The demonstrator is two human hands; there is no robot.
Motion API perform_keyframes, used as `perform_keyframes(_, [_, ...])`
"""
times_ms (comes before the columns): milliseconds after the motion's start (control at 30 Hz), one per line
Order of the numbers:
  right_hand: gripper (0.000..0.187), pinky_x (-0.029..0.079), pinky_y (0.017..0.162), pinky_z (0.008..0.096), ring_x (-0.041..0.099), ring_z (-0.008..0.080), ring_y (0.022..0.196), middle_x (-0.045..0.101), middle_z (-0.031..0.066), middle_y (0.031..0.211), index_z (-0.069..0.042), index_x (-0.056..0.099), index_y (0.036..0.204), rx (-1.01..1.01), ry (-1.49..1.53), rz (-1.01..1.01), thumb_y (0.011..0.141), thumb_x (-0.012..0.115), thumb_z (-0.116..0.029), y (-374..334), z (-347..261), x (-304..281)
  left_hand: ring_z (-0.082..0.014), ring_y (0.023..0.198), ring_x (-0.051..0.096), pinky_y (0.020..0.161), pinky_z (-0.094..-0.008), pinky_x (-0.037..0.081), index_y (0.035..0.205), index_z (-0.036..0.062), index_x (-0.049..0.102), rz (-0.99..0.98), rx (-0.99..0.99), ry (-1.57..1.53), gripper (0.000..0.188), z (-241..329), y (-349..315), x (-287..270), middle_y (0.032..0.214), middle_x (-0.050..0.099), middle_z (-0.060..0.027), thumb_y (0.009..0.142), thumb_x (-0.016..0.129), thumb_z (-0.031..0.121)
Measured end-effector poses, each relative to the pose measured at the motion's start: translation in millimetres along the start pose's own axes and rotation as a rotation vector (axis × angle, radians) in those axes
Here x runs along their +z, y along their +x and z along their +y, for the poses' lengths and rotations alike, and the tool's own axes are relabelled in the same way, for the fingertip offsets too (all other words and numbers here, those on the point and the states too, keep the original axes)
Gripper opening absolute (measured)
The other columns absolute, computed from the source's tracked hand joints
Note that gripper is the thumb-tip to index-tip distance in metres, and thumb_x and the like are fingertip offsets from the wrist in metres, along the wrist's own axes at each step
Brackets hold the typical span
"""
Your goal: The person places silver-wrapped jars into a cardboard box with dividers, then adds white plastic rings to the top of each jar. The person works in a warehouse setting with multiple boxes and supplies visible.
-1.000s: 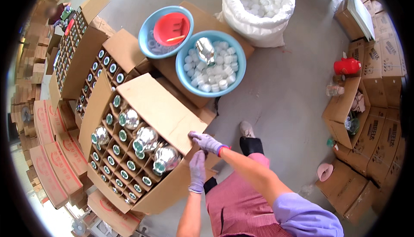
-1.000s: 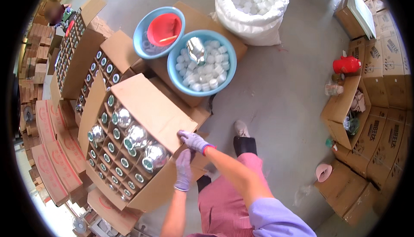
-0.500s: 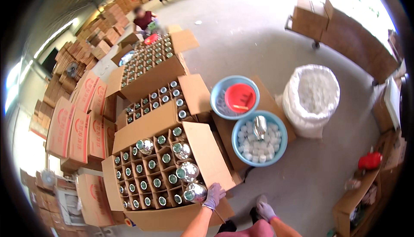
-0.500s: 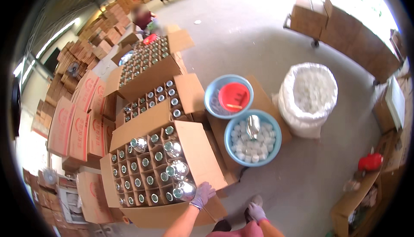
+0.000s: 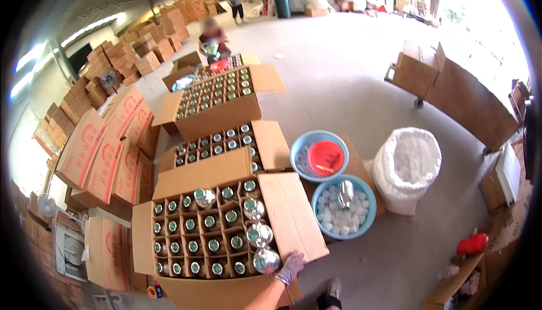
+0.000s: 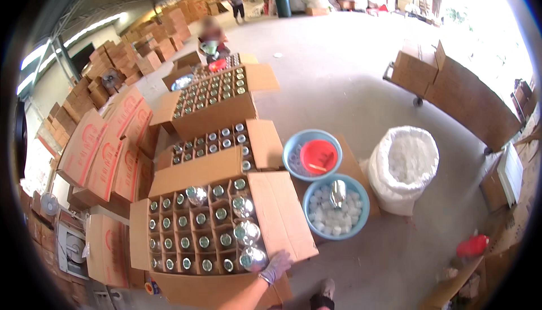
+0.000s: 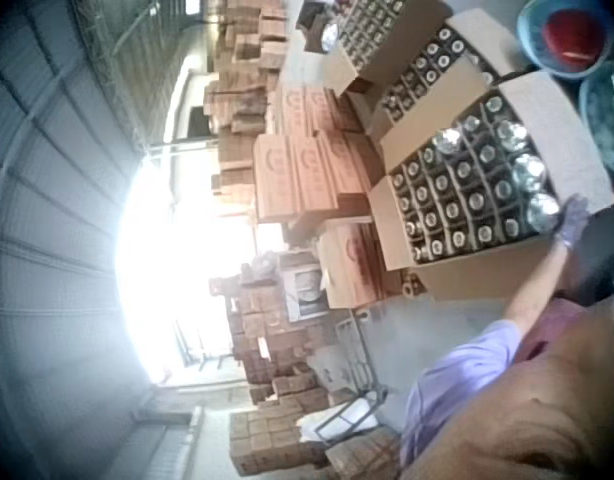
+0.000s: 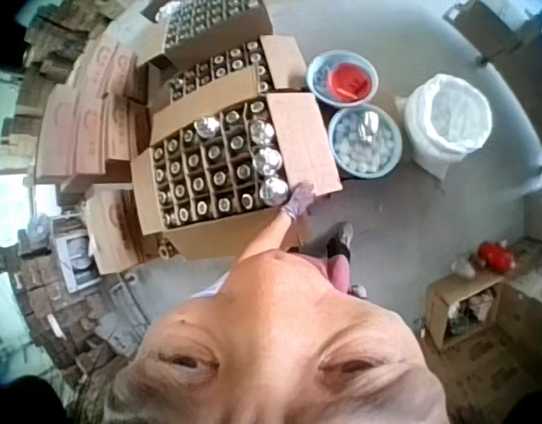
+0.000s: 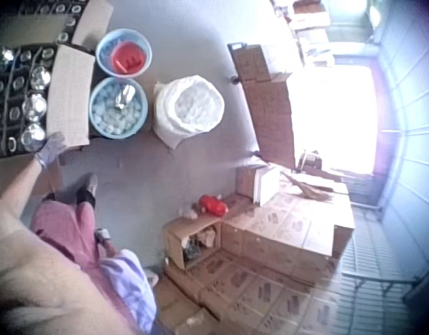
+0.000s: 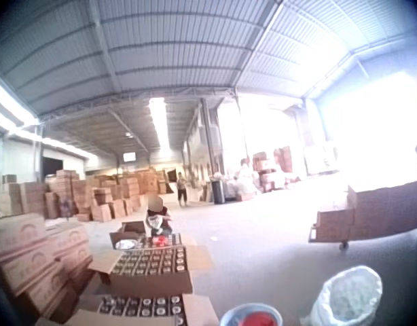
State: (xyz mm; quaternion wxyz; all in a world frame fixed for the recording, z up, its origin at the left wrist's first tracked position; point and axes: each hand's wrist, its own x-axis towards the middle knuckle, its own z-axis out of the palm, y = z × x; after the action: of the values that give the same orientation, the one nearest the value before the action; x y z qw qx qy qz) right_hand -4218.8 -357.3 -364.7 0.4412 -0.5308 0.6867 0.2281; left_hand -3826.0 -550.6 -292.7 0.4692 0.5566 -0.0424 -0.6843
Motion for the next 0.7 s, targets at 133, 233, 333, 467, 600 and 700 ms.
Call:
perform_keyframes(133, [0.033,0.053,0.082,0.0475,0.066,0.0397,0.093,0.068,0.0216,0.100,-0.008,0.071,0.090,-0.081,-0.151,0.033,0.089,0.045,-0.029,-34,8,27,-0.0330,0.121,0.049,0.104,-0.0458,0.040,0.146,0.0088,0.027,-0.076,0.040,-0.062,0.051,-9,20,-8,0.138,0.044,-0.0135,0.099,0.040,0.024])
perform_keyframes(233, [0.031,0.052,0.088,0.0414,0.066,0.0345,0.098,0.069,0.0190,0.101,-0.009,0.073,0.099,-0.039,0.194,0.061,0.083,0.048,-0.018,-36,3,-3,-0.0321,0.118,0.051,0.102,-0.0439,0.041,0.142,0.0146,0.035,-0.087,0.158,-0.062,0.047,-24,33,-54,0.136,0.047,-0.0133,0.098,0.041,0.029])
perform_keyframes(333, [0.034,0.050,0.090,0.0355,0.066,0.0294,0.101,0.069,0.0192,0.104,-0.007,0.071,0.108,0.042,0.368,-0.064,0.082,0.051,-0.016,-15,20,-43,-0.0286,0.102,0.053,0.092,-0.0426,0.043,0.129,0.0155,0.041,-0.112,0.289,0.047,0.038,-18,34,-34,0.115,0.051,-0.0073,0.097,0.048,0.034])
perform_keyframes(467, [0.036,0.052,0.084,0.0359,0.068,0.0281,0.092,0.070,0.0170,0.104,-0.005,0.069,0.112,0.011,0.363,-0.042,0.082,0.049,-0.014,6,29,-55,-0.0189,0.100,0.051,0.090,-0.0361,0.042,0.130,0.0043,0.040,0.186,0.131,0.070,0.044,10,16,-13,0.108,0.051,-0.0070,0.091,0.055,0.017])
perform_keyframes(600, [0.035,0.053,0.079,0.0343,0.067,0.0240,0.088,0.070,0.0118,0.096,-0.004,0.066,0.115,0.032,0.615,-0.175,0.086,0.046,-0.009,23,-7,-132,-0.0280,0.101,0.054,0.090,-0.0376,0.044,0.137,-0.0008,0.034,0.452,0.265,0.361,0.054,2,21,-7,0.122,0.051,-0.0191,0.090,0.055,0.018])
perform_keyframes(700, [0.035,0.056,0.067,0.0357,0.067,0.0237,0.077,0.067,0.0114,0.094,-0.006,0.061,0.123,0.007,0.685,-0.138,0.092,0.047,-0.017,72,-1,-148,-0.0314,0.099,0.054,0.085,-0.0397,0.047,0.135,-0.0002,0.036,0.497,0.296,0.587,0.052,7,34,2,0.124,0.050,-0.0212,0.091,0.055,0.019])
